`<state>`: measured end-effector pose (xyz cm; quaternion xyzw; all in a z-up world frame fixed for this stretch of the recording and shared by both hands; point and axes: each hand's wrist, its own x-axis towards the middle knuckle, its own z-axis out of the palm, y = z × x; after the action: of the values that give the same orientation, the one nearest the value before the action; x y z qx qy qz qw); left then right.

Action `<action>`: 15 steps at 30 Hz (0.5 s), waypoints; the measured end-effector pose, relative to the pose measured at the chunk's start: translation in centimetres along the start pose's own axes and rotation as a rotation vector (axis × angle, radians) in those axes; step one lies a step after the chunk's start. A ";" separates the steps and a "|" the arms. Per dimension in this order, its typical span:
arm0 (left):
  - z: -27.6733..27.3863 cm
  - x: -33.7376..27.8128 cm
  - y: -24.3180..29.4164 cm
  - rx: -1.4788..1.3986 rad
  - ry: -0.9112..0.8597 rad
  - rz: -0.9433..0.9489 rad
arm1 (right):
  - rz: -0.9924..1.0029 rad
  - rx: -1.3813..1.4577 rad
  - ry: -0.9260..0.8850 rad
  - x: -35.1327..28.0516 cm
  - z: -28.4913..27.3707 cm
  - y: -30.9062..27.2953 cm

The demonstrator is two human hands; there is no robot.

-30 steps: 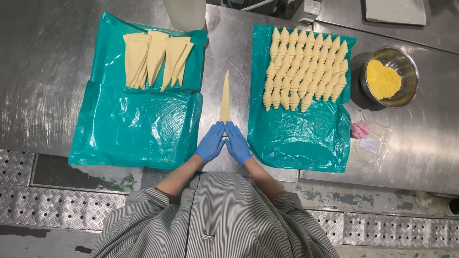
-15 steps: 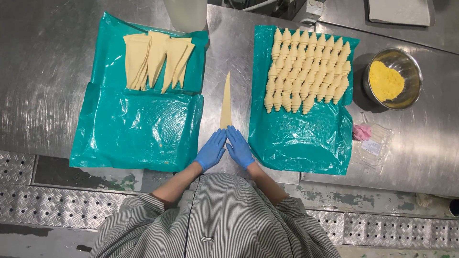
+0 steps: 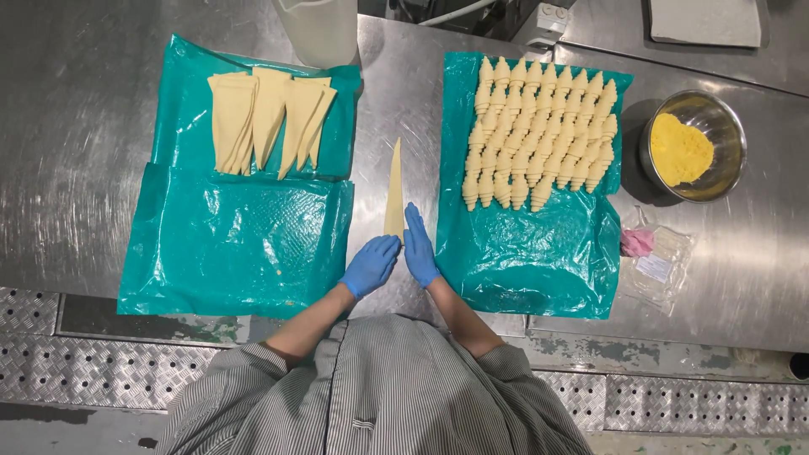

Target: Rolling triangular pieces of dough into croissant shapes on a stainless steel workbench.

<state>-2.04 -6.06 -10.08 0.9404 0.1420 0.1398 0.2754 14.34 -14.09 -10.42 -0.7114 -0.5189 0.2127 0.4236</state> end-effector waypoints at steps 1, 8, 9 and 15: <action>0.1 0.4 -0.2 -0.001 -0.001 0.001 | 0.001 0.000 0.001 0.1 -0.4 -0.7; -2.9 5.5 0.1 -0.004 -0.112 -0.132 | 0.155 0.477 0.177 0.9 -2.2 -2.9; -3.2 6.6 0.0 -0.007 -0.225 -0.181 | 0.207 0.626 0.215 1.1 -2.5 -3.0; -2.3 10.4 -2.3 -0.706 -0.280 -0.628 | 0.274 0.724 0.314 3.1 -6.7 -4.0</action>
<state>6.28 0.50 -7.58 0.7112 0.3245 -0.0381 0.6225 18.23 -13.38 -3.04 -0.6027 -0.2403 0.3247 0.6882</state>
